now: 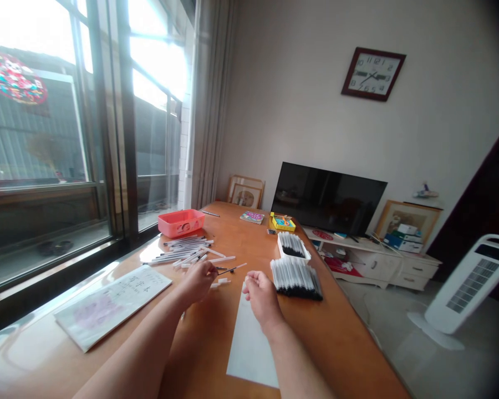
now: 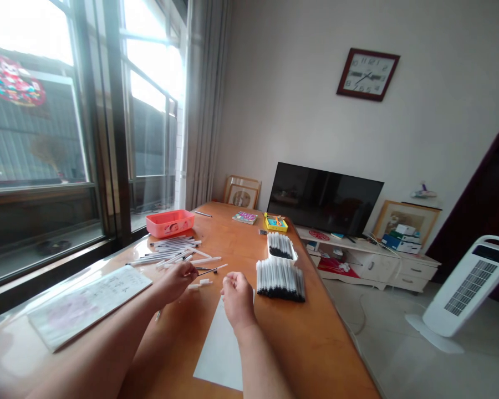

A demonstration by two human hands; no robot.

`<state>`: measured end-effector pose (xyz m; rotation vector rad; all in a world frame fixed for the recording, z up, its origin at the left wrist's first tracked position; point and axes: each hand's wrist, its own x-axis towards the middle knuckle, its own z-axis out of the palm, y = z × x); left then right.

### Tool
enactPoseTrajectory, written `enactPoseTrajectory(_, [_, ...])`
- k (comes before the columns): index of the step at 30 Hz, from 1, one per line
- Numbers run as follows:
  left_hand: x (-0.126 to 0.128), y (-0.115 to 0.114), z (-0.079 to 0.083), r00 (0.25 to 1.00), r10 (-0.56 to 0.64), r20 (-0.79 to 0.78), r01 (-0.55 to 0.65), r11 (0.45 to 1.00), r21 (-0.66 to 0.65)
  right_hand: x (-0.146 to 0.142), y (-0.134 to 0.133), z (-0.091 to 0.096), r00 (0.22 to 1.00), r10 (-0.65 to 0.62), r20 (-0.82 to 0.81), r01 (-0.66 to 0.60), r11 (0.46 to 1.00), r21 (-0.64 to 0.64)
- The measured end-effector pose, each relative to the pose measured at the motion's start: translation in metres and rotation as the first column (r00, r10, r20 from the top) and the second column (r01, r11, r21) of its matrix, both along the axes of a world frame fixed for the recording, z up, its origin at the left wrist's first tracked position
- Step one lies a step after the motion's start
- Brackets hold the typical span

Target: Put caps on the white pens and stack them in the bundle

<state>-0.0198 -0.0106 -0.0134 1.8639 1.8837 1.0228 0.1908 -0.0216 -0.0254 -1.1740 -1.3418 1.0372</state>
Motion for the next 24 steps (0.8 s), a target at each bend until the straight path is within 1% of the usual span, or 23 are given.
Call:
enactPoseTrajectory(2, [0.011, -0.005, 0.001, 0.974, -0.117, 0.193, 0.125, 0.992, -0.027, -0.001, -0.001, 0.002, 0.987, 0.031, -0.159, -0.045, 0.996, -0.081])
enactPoseTrajectory(3, [0.016, -0.008, 0.0, 0.958, -0.146, 0.247, 0.16, 0.987, -0.035, -0.001, -0.001, 0.004, 0.974, 0.039, -0.221, -0.063, 0.993, -0.102])
enactPoseTrajectory(6, [0.028, -0.014, 0.0, 0.947, -0.163, 0.277, 0.187, 0.98, -0.063, 0.0, -0.002, 0.006, 0.932, 0.04, -0.36, -0.085, 0.99, -0.112])
enactPoseTrajectory(8, [0.032, -0.016, -0.002, 0.944, -0.179, 0.278, 0.207, 0.975, -0.076, 0.001, -0.002, 0.005, 0.915, 0.025, -0.403, -0.078, 0.99, -0.116])
enactPoseTrajectory(11, [0.033, -0.015, -0.004, 0.932, -0.189, 0.309, 0.228, 0.969, -0.096, 0.003, 0.002, -0.001, 0.914, -0.008, -0.405, -0.043, 0.992, -0.116])
enactPoseTrajectory(13, [0.031, -0.012, -0.003, 0.917, -0.167, 0.362, 0.205, 0.976, -0.071, 0.004, 0.006, -0.005, 0.916, -0.044, -0.399, -0.005, 0.993, -0.12])
enactPoseTrajectory(15, [0.027, -0.008, -0.001, 0.882, -0.14, 0.45, 0.148, 0.989, 0.019, 0.006, 0.01, -0.009, 0.91, -0.087, -0.406, 0.035, 0.99, -0.135])
enactPoseTrajectory(16, [0.024, -0.007, 0.001, 0.852, -0.135, 0.505, 0.109, 0.991, 0.082, 0.007, 0.011, -0.011, 0.905, -0.108, -0.412, 0.052, 0.988, -0.145])
enactPoseTrajectory(18, [0.016, -0.005, 0.007, 0.777, -0.134, 0.615, 0.017, 0.981, 0.192, 0.008, 0.014, -0.012, 0.895, -0.139, -0.424, 0.075, 0.984, -0.163])
enactPoseTrajectory(19, [0.012, -0.005, 0.01, 0.73, -0.125, 0.672, -0.034, 0.975, 0.219, 0.009, 0.014, -0.013, 0.892, -0.15, -0.426, 0.083, 0.982, -0.171])
enactPoseTrajectory(21, [0.003, -0.007, 0.017, 0.627, -0.086, 0.775, -0.152, 0.961, 0.229, 0.009, 0.015, -0.013, 0.887, -0.17, -0.428, 0.096, 0.977, -0.189])
enactPoseTrajectory(24, [-0.007, -0.012, 0.024, 0.457, 0.005, 0.89, -0.37, 0.911, 0.184, 0.009, 0.016, -0.012, 0.876, -0.191, -0.442, 0.104, 0.971, -0.213])
